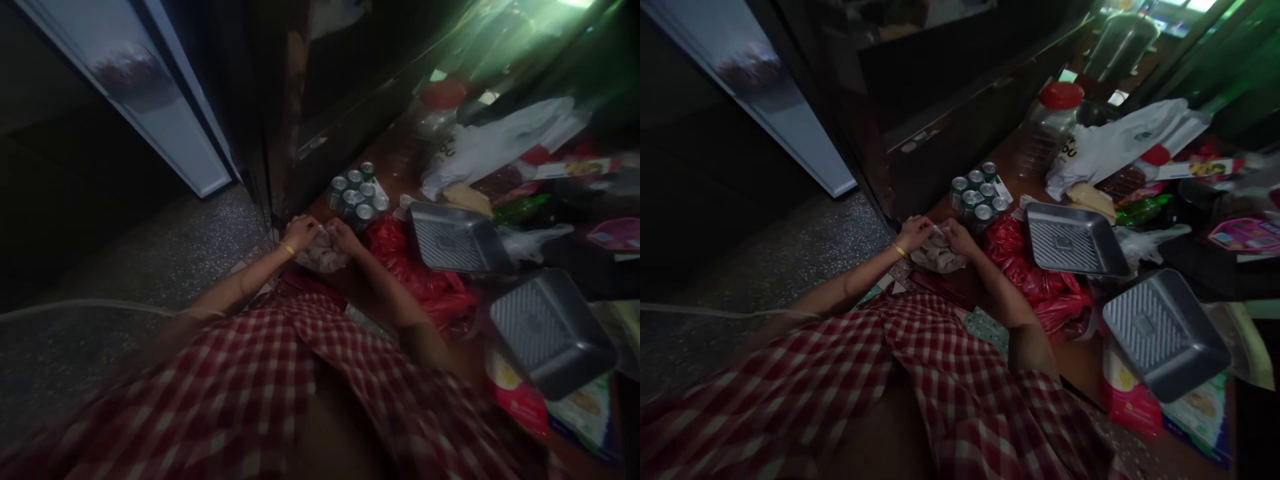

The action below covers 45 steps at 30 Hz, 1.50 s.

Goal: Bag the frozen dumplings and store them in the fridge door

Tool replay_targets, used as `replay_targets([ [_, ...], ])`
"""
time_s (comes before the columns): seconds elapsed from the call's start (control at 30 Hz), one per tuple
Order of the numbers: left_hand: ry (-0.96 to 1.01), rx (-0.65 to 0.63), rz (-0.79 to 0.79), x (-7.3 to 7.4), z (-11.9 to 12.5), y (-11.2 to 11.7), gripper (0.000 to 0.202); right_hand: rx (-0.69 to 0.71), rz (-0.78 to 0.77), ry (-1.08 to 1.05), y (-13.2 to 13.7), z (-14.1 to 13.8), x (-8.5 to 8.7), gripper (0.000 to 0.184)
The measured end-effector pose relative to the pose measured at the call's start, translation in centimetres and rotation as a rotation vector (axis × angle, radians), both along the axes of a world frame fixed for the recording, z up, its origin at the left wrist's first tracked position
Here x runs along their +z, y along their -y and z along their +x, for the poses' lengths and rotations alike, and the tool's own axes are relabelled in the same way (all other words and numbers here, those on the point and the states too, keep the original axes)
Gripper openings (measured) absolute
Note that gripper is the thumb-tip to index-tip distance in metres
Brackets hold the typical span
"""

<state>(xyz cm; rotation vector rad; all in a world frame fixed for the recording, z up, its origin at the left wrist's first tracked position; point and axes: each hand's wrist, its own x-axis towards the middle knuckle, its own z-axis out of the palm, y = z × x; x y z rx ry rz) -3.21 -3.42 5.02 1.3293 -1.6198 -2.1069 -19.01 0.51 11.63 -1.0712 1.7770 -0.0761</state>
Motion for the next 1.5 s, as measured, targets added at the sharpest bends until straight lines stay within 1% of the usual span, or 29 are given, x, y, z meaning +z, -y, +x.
replay_targets([
  [0.07, -0.037, 0.049, 0.147, 0.8, -0.3, -0.6, 0.013, -0.137, 0.083, 0.104, 0.5, -0.5, 0.2, 0.029],
  [0.1, -0.056, 0.066, 0.190, 1.3, -0.4, -1.0, 0.015, -0.180, 0.133, 0.154, 0.8, -0.8, 0.4, 0.031],
  [0.13, -0.072, 0.078, 0.186, 1.8, -0.6, -1.5, 0.017, -0.216, 0.181, 0.196, 1.0, -1.1, 0.6, 0.033],
  [0.17, -0.088, 0.083, 0.132, 2.2, -0.6, -2.0, 0.018, -0.243, 0.225, 0.231, 1.2, -1.4, 0.7, 0.034],
  [0.2, -0.109, 0.077, 0.041, 2.5, -0.7, -2.4, 0.018, -0.261, 0.260, 0.258, 1.4, -1.7, 0.9, 0.035],
  [0.27, -0.177, 0.031, -0.147, 2.7, -0.5, -2.9, 0.017, -0.253, 0.282, 0.271, 1.5, -2.0, 1.2, 0.034],
  [0.3, -0.212, 0.000, -0.192, 2.5, -0.4, -3.0, 0.016, -0.209, 0.255, 0.251, 1.5, -2.1, 1.3, 0.032],
  [0.33, -0.230, -0.026, -0.185, 2.1, -0.3, -2.8, 0.017, -0.130, 0.196, 0.212, 1.3, -2.2, 1.3, 0.028],
  [0.37, -0.223, -0.035, -0.134, 1.6, -0.3, -2.6, 0.019, -0.019, 0.113, 0.156, 1.1, -2.2, 1.3, 0.022],
  [0.43, -0.177, -0.025, 0.005, 0.4, -0.5, -1.9, 0.025, 0.265, -0.083, 0.013, 0.5, -2.1, 1.3, 0.011],
  [0.47, -0.162, -0.023, 0.063, -0.1, -0.8, -1.5, 0.028, 0.414, -0.184, -0.063, 0.1, -2.0, 1.3, 0.012],
  [0.5, -0.164, -0.030, 0.102, -0.6, -1.2, -1.1, 0.030, 0.540, -0.276, -0.130, -0.3, -2.0, 1.2, 0.017],
  [0.53, -0.186, -0.053, 0.127, -1.0, -1.5, -0.8, 0.033, 0.633, -0.350, -0.179, -0.7, -2.0, 1.1, 0.022],
  [0.57, -0.223, -0.088, 0.140, -1.3, -1.9, -0.4, 0.035, 0.693, -0.412, -0.216, -1.1, -2.0, 1.0, 0.025],
  [0.63, -0.301, -0.182, 0.141, -1.5, -2.6, 0.1, 0.038, 0.738, -0.517, -0.289, -1.9, -2.0, 0.6, 0.026],
  [0.7, -0.342, -0.296, 0.091, -1.3, -2.8, 0.7, 0.037, 0.732, -0.600, -0.375, -2.5, -2.1, 0.2, 0.027],
  [0.77, -0.308, -0.398, -0.014, -0.9, -2.6, 1.3, 0.033, 0.721, -0.653, -0.439, -2.9, -2.1, 0.0, 0.027],
  [0.8, -0.263, -0.434, -0.092, -0.6, -2.4, 1.5, 0.031, 0.717, -0.648, -0.445, -3.0, -2.2, 0.0, 0.028],
  [0.9, -0.128, -0.499, -0.385, 0.2, -1.7, 1.7, 0.029, 0.726, -0.550, -0.451, -3.4, -2.5, 0.4, 0.026],
  [0.97, -0.058, -0.520, -0.536, 0.5, -1.2, 1.3, 0.031, 0.749, -0.465, -0.470, -3.7, -3.0, 1.1, 0.023],
  [1.03, 0.008, -0.546, -0.591, 0.4, -0.9, 0.8, 0.032, 0.789, -0.392, -0.461, -4.2, -3.3, 1.9, 0.022],
  [1.13, 0.089, -0.585, -0.575, 0.1, -0.8, 0.2, 0.030, 0.851, -0.325, -0.385, -4.5, -3.3, 3.0, 0.024],
  [1.17, 0.110, -0.596, -0.565, 0.2, -1.0, 0.1, 0.030, 0.851, -0.306, -0.360, -4.3, -3.1, 3.3, 0.025],
  [1.23, 0.135, -0.617, -0.547, 0.4, -1.4, 0.4, 0.031, 0.774, -0.264, -0.319, -3.7, -2.4, 3.3, 0.028],
  [1.27, 0.142, -0.627, -0.537, 0.6, -1.6, 0.6, 0.032, 0.690, -0.238, -0.292, -3.3, -2.0, 3.1, 0.030],
  [1.33, 0.140, -0.638, -0.517, 1.1, -1.9, 1.1, 0.032, 0.433, -0.155, -0.210, -2.5, -1.1, 2.5, 0.033],
  [1.43, 0.143, -0.593, -0.485, 1.6, -1.4, 1.5, 0.033, 0.013, -0.012, -0.098, -1.6, -0.1, 1.2, 0.037],
  [1.47, 0.144, -0.573, -0.477, 1.6, -1.1, 1.5, 0.033, -0.084, 0.025, -0.079, -1.4, 0.1, 0.8, 0.037],
  [1.5, 0.143, -0.553, -0.466, 1.7, -0.7, 1.5, 0.033, -0.150, 0.052, -0.071, -1.3, 0.2, 0.5, 0.035],
])
